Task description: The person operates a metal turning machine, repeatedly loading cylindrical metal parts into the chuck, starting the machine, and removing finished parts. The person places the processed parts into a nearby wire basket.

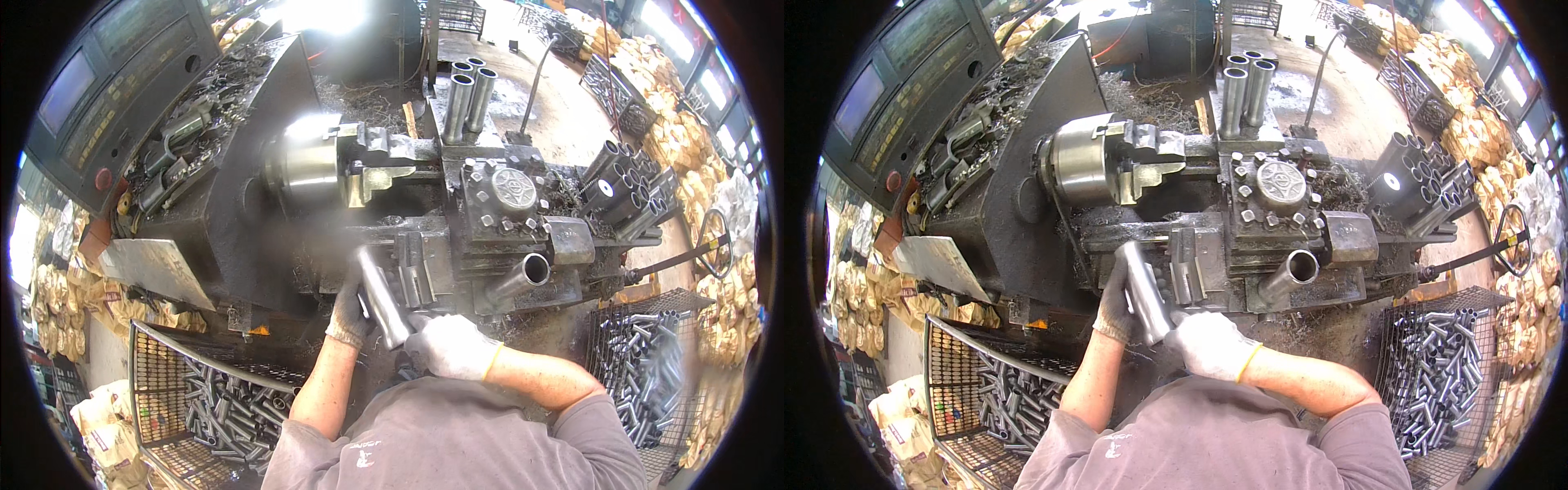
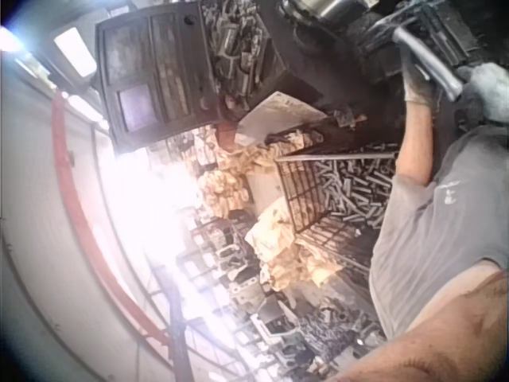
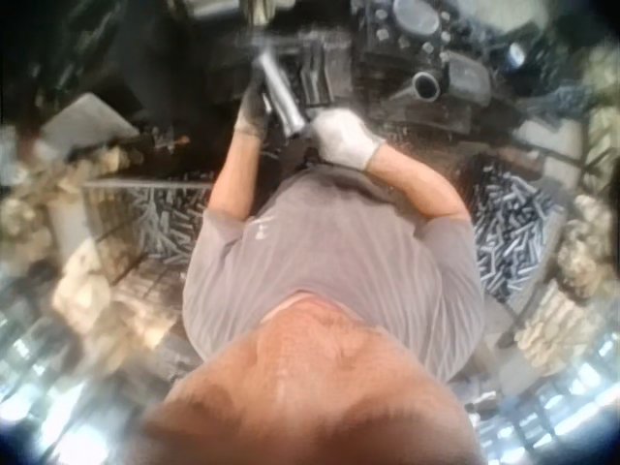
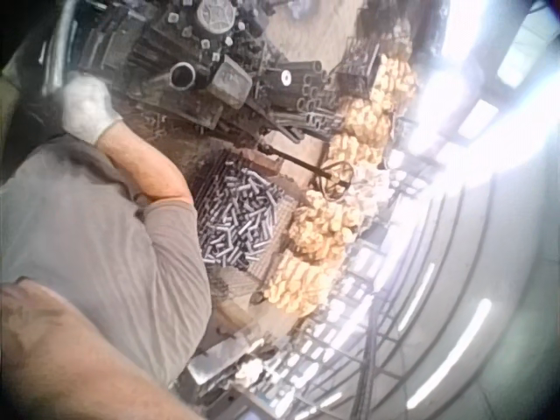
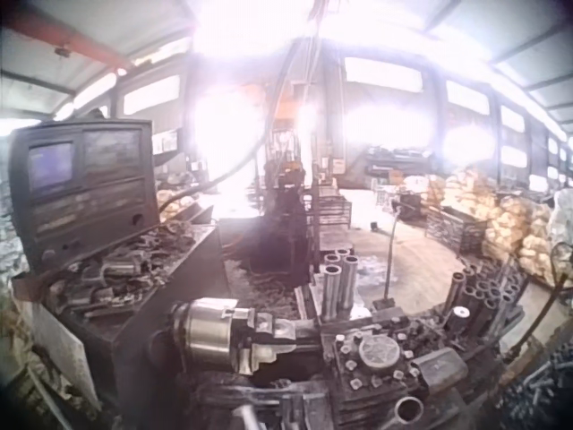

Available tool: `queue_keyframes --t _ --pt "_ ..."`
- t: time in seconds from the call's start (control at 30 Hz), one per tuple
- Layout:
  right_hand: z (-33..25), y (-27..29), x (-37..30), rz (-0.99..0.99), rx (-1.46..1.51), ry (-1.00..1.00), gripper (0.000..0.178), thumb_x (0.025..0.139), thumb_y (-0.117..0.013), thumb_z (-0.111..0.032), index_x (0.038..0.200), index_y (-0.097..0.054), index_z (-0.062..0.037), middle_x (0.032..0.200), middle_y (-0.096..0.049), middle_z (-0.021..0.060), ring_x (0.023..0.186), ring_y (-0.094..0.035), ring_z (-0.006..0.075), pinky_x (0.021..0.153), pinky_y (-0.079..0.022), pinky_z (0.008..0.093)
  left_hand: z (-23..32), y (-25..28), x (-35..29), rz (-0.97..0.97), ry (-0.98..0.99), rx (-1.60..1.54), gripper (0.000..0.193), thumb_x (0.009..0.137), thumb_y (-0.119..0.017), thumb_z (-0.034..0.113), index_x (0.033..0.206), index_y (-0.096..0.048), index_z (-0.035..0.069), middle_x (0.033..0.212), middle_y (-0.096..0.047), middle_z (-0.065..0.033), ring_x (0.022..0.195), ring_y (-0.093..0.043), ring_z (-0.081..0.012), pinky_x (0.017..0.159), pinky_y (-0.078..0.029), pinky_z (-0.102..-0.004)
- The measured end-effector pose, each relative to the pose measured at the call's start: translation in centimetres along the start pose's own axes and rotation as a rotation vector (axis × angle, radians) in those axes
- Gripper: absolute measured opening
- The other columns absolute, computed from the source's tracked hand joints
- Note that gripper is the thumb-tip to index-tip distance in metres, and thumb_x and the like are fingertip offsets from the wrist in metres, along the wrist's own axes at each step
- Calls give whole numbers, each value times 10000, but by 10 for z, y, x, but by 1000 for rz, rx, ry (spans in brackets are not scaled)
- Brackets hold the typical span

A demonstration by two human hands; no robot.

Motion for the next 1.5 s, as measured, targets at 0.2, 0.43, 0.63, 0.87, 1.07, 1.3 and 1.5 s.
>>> queue_keyframes --t 0.2,0.43,0.63,0.87,1.07,1.3,1.5 --pt "55 -48 45 135 54 -678 202 913 -721 -235 982 -728 -46 939 -752 261 891 -757 438 814 -607 530 11 29 -6 -13 -173 14 735 1019 -563 720 1215 -690 24 1084 -770 -196 909 -767 -361 798 -655 -539" --pt "79 -10 51 126 698 -617 452 916 -799 -395 1133 -753 -2 934 -781 193 887 -771 318 844 -598 434 13 19 -8 27 -265 -12 821 1029 -428 793 1254 -668 40 1082 -770 -179 892 -766 -360 772 -649 -541" --pt "61 -11 64 -57 568 -803 716 811 -891 -474 1316 -691 -8 1174 -764 198 1089 -746 297 966 -584 425 -11 -61 -6 -41 -450 209 794 1059 -522 689 1559 -497 72 1468 -610 -115 1367 -575 -305 1212 -416 -475" --pt "19 138 45 95 590 -245 795 718 -941 -242 1403 -603 -22 1231 -748 211 1174 -739 335 995 -588 446 -2 -105 59 -269 -42 333 646 1106 -478 507 1557 -477 44 1473 -600 -128 1336 -588 -270 1158 -464 -445" --pt "114 252 147 19 -356 -211 643 787 -835 -192 1386 -624 -88 1170 -750 185 1019 -776 368 867 -634 494 7 -84 100 67 -502 579 458 1084 -630 243 1460 -529 1 1343 -660 -133 1140 -691 -252 1021 -569 -417" --pt "253 192 201 -213 -553 -163 407 712 -862 -332 1001 -808 -51 918 -796 189 865 -797 334 792 -637 456 11 35 1 332 -342 440 442 1036 -655 335 1378 -616 59 1202 -725 -120 1101 -727 -265 923 -592 -420" --pt "259 155 218 -354 -277 -233 607 635 -883 -416 1046 -781 18 963 -793 244 887 -786 379 804 -628 462 -12 153 -66 621 -419 80 451 998 -707 430 1323 -618 129 1221 -688 -127 1081 -649 -388 902 -540 -612"
Point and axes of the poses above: each hand's wrist, its own x-axis towards the middle knuckle, its own y-axis out of the back of the hand, z = x × y, the point moved 3 cm from there along x, towards the middle knuckle
